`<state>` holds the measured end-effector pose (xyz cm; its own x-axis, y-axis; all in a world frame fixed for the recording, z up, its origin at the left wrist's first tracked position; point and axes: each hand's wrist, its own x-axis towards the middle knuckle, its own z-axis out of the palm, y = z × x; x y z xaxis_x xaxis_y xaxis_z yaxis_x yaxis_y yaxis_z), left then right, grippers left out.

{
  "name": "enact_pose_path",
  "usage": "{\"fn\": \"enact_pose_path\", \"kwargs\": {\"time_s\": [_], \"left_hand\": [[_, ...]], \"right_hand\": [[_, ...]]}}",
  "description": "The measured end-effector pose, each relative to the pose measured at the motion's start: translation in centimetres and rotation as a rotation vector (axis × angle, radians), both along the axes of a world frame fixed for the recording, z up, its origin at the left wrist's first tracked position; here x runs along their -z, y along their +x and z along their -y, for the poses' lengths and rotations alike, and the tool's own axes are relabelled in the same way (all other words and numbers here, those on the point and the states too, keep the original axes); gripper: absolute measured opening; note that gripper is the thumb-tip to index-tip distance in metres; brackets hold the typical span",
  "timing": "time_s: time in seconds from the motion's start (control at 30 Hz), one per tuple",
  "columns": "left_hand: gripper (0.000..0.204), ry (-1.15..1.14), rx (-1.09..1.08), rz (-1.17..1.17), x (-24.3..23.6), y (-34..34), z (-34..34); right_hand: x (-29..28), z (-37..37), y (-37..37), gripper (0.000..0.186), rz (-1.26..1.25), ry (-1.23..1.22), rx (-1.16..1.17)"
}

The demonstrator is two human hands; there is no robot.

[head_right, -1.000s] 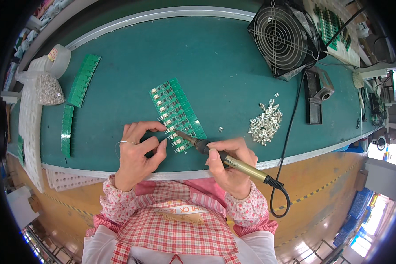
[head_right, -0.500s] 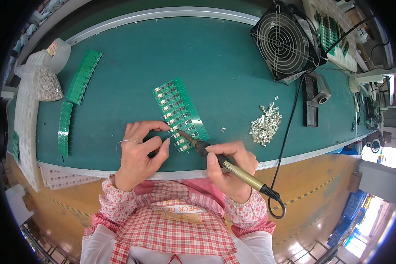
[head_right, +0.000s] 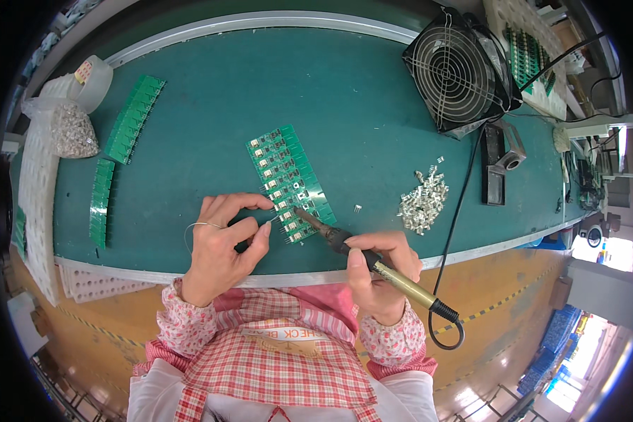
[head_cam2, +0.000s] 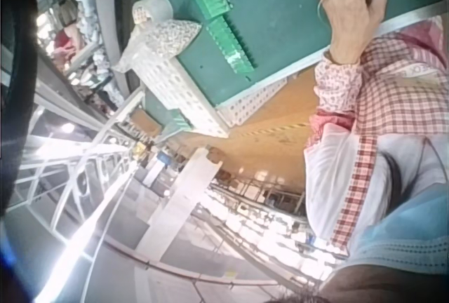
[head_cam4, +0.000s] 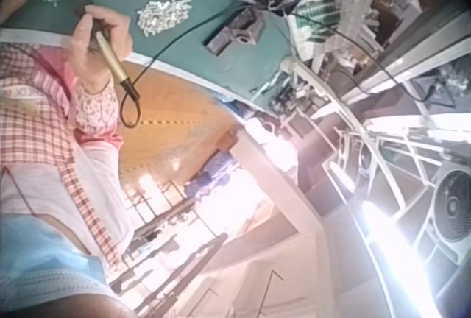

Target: The person solders components on a circuit board with a soldering iron, inserts small electronic components into the board by hand, and solders the components into place using the soldering iron.

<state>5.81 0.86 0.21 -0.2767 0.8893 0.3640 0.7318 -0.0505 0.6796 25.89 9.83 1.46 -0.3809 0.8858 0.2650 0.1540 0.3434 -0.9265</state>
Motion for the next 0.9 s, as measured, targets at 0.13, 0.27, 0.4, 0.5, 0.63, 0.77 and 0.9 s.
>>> {"fn": "enact_pose_path", "kwargs": {"time_s": [0.13,0.27,0.4,0.5,0.63,0.77,0.9], "left_hand": [[0.020,-0.008,-0.004,0.009,-0.1,0.0,0.1],[0.020,-0.001,-0.005,0.015,0.0,0.0,0.1],[0.019,0.002,-0.010,0.017,0.0,0.0,0.1],[0.018,0.017,-0.012,0.006,0.1,0.0,0.1],[0.018,0.032,-0.011,-0.007,0.2,0.0,0.0],[0.019,0.036,-0.012,-0.002,0.2,0.0,0.0],[0.018,0.036,-0.017,-0.007,0.2,0.1,0.0]], "right_hand": [[-0.3,-0.1,0.1,0.016,-0.017,-0.016,0.008],[-0.9,-0.6,-0.2,0.018,0.039,0.098,-0.114],[-1.6,-0.9,-0.8,0.016,0.090,0.113,-0.161],[-2.1,-1.3,-1.1,0.015,0.126,0.191,-0.217],[-2.5,-1.6,-1.5,0.013,0.181,0.221,-0.251],[-2.9,-1.7,-1.9,0.013,0.236,0.245,-0.274],[-3.4,-2.1,-2.3,0.013,0.237,0.292,-0.306]]}}
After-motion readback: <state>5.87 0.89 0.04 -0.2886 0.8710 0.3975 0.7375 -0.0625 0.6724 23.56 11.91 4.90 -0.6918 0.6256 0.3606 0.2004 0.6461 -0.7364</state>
